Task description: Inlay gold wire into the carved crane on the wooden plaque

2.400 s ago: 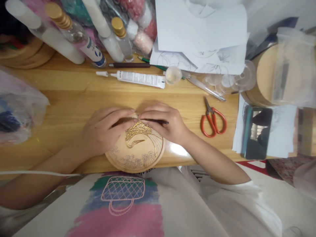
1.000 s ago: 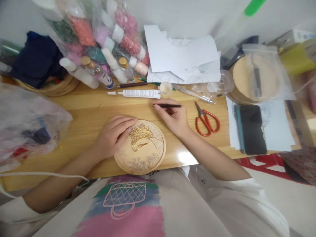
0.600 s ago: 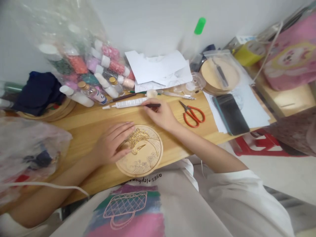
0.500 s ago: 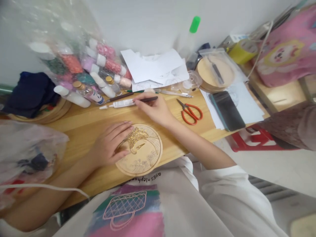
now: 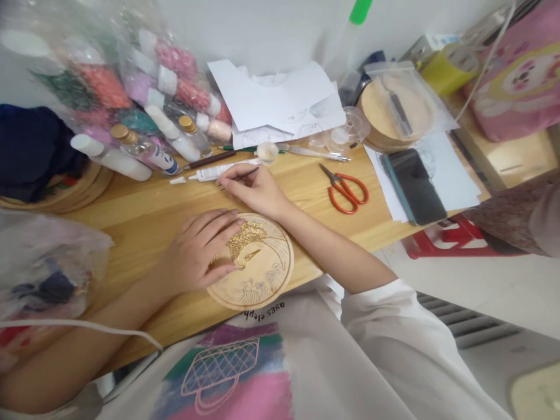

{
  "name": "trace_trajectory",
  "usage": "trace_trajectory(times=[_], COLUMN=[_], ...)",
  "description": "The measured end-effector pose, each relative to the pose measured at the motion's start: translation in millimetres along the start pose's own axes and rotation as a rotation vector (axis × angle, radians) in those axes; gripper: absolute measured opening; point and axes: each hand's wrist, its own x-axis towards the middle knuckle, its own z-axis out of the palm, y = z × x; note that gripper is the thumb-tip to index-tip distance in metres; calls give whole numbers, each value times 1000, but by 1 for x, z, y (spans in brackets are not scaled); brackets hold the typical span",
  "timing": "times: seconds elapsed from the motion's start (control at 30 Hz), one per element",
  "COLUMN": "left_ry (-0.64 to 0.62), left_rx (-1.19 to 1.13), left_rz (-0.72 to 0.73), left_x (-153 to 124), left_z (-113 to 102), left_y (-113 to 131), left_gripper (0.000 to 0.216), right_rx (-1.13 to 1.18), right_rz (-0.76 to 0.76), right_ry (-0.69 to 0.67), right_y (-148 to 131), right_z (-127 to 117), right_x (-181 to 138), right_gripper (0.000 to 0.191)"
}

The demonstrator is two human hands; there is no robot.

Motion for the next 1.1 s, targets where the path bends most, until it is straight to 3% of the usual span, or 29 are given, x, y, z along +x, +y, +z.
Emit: trace_trajectory(times=[1.1], left_ry=[-20], left_rx=[-31], left_rz=[-29], left_x=[1], left_z=[-4], left_y=[0], left_gripper=[65], right_rx=[-69], right_rz=[3], right_ry=[7], right_y=[0], right_z=[0], right_x=[0], right_gripper=[18])
